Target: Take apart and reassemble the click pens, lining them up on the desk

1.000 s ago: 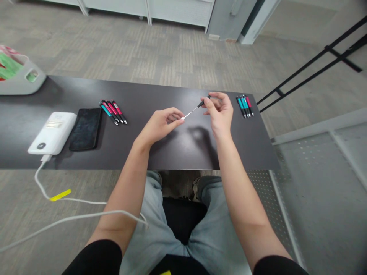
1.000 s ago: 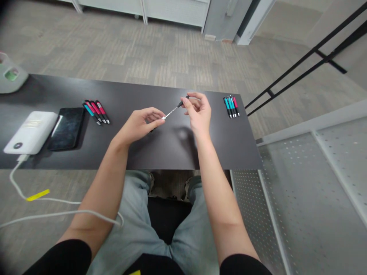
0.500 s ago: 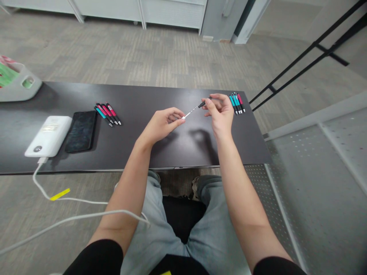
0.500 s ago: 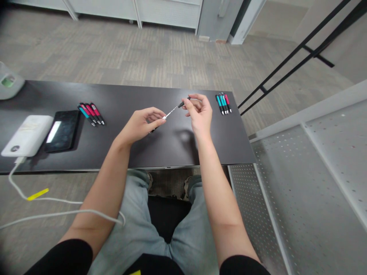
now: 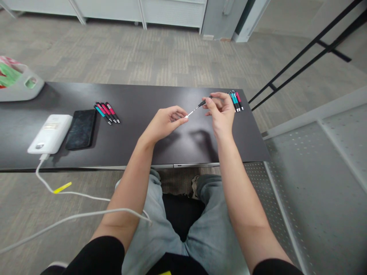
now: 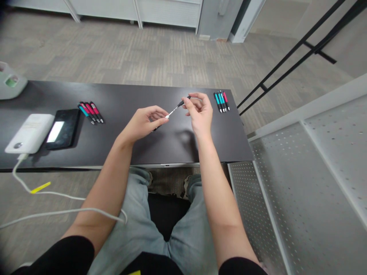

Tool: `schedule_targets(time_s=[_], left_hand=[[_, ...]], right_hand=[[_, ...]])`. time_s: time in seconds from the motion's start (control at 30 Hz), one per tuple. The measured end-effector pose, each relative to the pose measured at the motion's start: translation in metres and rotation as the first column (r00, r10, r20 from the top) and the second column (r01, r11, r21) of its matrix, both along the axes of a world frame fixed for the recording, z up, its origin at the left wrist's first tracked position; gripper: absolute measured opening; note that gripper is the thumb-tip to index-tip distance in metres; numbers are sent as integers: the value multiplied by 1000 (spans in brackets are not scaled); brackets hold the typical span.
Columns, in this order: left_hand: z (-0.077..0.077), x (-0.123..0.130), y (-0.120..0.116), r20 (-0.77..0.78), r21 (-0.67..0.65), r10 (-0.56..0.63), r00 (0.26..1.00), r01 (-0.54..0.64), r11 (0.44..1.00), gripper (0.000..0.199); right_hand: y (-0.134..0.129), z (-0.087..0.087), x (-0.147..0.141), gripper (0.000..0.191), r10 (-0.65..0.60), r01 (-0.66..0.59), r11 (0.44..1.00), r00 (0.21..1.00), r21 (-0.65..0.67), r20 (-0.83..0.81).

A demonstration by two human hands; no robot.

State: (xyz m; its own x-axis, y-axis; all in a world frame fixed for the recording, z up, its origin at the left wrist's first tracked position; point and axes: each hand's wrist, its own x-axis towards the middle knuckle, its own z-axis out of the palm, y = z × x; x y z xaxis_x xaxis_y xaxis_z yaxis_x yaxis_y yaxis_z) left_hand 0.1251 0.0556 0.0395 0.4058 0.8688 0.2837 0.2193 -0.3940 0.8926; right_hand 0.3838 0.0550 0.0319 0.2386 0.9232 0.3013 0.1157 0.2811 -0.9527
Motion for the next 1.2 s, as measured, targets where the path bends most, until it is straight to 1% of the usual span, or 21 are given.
schedule_targets(time_s=[0.2, 0.3, 0.4, 0.57, 0.7, 0.8, 0.9, 0.97, 1.03, 1.1, 1.2], left_hand=[[-2, 2, 0, -4, 2, 15, 1000, -15, 1000, 21], [-2, 4, 0, 0, 5, 9, 1000, -9, 1000, 24], [-1, 6, 0, 3, 25, 2, 1000, -2, 1000, 26], [-1, 6, 1, 1, 27, 19, 1000, -19, 999, 30], [-2, 3, 1, -42, 32, 36, 998, -35, 999, 27], [-3, 2, 1, -43, 66, 33, 999, -30, 997, 23], [-3, 0, 2, -49, 82, 33, 998, -29, 996, 23], [-3, -2, 2, -82, 79, 50, 995, -44, 996, 22], [-4, -4, 3, -107, 86, 67, 992, -57, 995, 20], [-4, -8, 4, -110, 97, 73, 991, -63, 993, 17], [-5, -12, 4, -109, 105, 78, 991, -66, 992, 17]], right_hand=[[-4, 3, 6, 72, 30, -29, 999, 999, -17, 39], [-8, 5, 3, 73, 79, -78, 996, 997, -42, 24], [-10, 2, -2, 77, 129, -127, 989, 991, -72, 23], [-7, -4, -5, 86, 187, -187, 981, 982, -56, -8], [-6, -2, -5, 90, 259, -259, 963, 966, -75, -16], [-8, 1, -6, 90, 280, -275, 958, 958, -74, 56], [-11, 4, -5, 92, 235, -224, 972, 947, -76, 219], [-14, 5, -4, 95, 219, -198, 976, 908, -95, 357], [-15, 6, -3, 96, 232, -194, 973, 865, -128, 446], [-15, 7, -2, 94, 280, -230, 959, 851, -162, 445], [-14, 8, -2, 88, 363, -320, 931, 856, -172, 368]])
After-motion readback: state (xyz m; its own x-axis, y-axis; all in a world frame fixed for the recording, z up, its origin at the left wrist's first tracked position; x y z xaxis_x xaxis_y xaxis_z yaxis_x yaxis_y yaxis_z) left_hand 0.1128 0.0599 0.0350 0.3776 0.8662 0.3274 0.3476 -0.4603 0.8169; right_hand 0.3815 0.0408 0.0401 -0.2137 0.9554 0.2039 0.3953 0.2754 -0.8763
